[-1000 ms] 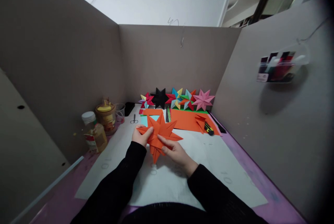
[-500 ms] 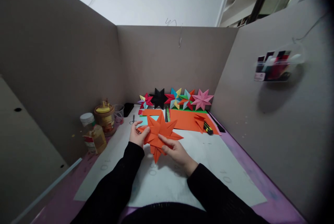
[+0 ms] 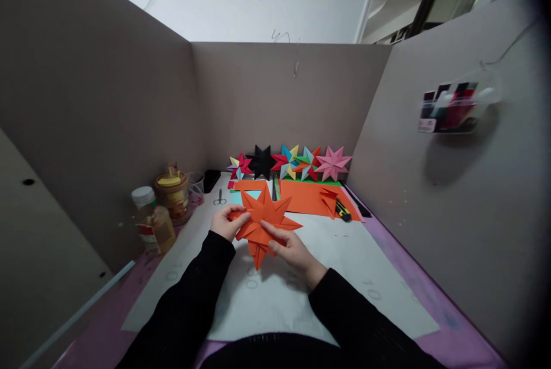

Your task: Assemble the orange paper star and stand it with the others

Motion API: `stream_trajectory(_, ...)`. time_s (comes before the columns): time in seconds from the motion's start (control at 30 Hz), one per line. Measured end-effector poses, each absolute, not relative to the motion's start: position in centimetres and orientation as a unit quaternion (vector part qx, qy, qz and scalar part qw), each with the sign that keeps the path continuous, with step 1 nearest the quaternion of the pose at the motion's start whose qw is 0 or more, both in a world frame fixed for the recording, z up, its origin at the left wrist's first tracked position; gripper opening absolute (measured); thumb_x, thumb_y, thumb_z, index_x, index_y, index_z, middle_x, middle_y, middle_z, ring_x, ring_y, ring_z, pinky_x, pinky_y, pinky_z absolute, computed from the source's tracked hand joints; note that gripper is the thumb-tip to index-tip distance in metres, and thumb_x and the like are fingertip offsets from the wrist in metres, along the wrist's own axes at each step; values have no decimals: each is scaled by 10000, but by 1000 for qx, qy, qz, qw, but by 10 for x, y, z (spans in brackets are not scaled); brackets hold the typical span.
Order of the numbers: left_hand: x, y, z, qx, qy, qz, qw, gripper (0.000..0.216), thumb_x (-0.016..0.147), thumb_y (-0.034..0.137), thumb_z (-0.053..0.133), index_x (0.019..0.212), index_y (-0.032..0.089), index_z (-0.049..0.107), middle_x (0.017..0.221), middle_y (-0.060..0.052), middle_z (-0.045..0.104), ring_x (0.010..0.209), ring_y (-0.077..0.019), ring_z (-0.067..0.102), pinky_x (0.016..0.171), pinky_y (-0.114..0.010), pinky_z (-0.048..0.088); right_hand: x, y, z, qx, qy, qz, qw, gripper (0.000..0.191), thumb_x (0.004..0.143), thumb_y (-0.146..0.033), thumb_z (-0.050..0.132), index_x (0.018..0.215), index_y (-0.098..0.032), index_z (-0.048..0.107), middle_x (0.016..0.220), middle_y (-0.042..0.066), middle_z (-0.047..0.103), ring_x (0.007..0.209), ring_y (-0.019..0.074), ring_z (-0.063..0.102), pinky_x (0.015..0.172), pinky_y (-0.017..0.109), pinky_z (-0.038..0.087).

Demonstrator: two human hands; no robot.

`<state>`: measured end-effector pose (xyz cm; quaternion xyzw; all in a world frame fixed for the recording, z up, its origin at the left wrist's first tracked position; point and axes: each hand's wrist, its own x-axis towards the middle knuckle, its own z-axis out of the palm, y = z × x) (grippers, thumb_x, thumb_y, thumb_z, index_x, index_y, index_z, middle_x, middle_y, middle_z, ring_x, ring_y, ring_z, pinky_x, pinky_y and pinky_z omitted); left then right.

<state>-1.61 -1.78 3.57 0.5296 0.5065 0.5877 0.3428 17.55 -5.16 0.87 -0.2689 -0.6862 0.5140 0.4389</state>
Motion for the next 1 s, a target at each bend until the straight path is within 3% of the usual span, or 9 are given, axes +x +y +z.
stream_trajectory(0.23, -6, -23, 38, 449, 521, 640, 342, 282, 512, 359, 738, 659, 135, 652, 554, -8, 624, 491, -112, 531, 508, -227, 436, 174, -53, 12, -245, -688, 521, 441, 534, 794, -436, 562, 1282, -268, 424, 1344, 56, 440, 1244, 235, 396, 1050, 438, 270)
stream_trajectory(0.4, -2, -24, 36, 443, 520, 653, 327, 264, 534, 353, 727, 646, 139, 622, 532, 4, 593, 469, -101, 512, 482, -214, 417, 173, -53, 9, -259, -693, 524, 422, 498, 801, -421, 560, 1256, -245, 464, 1281, 67, 512, 1185, 235, 467, 1018, 436, 316)
stream_trajectory(0.57, -6, -20, 32, 437, 450, 677, 384, 354, 568, 384, 715, 799, 166, 559, 615, 7, 607, 530, -126, 571, 513, -232, 452, 172, -54, 8, -290, -674, 524, 433, 523, 784, -452, 566, 1249, -232, 472, 1238, 79, 550, 1141, 243, 505, 994, 449, 340)
stream_trajectory(0.8, -16, -17, 35, 559, 446, 619, 325, 250, 621, 343, 693, 758, 154, 603, 674, 0, 593, 548, -100, 536, 513, -209, 450, 174, -54, 16, -301, -671, 508, 449, 506, 780, -449, 569, 1230, -232, 491, 1235, 78, 552, 1145, 247, 503, 999, 462, 337)
stream_trajectory(1.0, -18, -19, 38, 546, 455, 594, 377, 240, 632, 347, 683, 687, 151, 556, 510, 28, 541, 428, -92, 494, 435, -204, 417, 176, -54, 15, -273, -679, 510, 452, 544, 794, -433, 563, 1285, -250, 419, 1323, 63, 465, 1222, 237, 424, 1039, 443, 285)
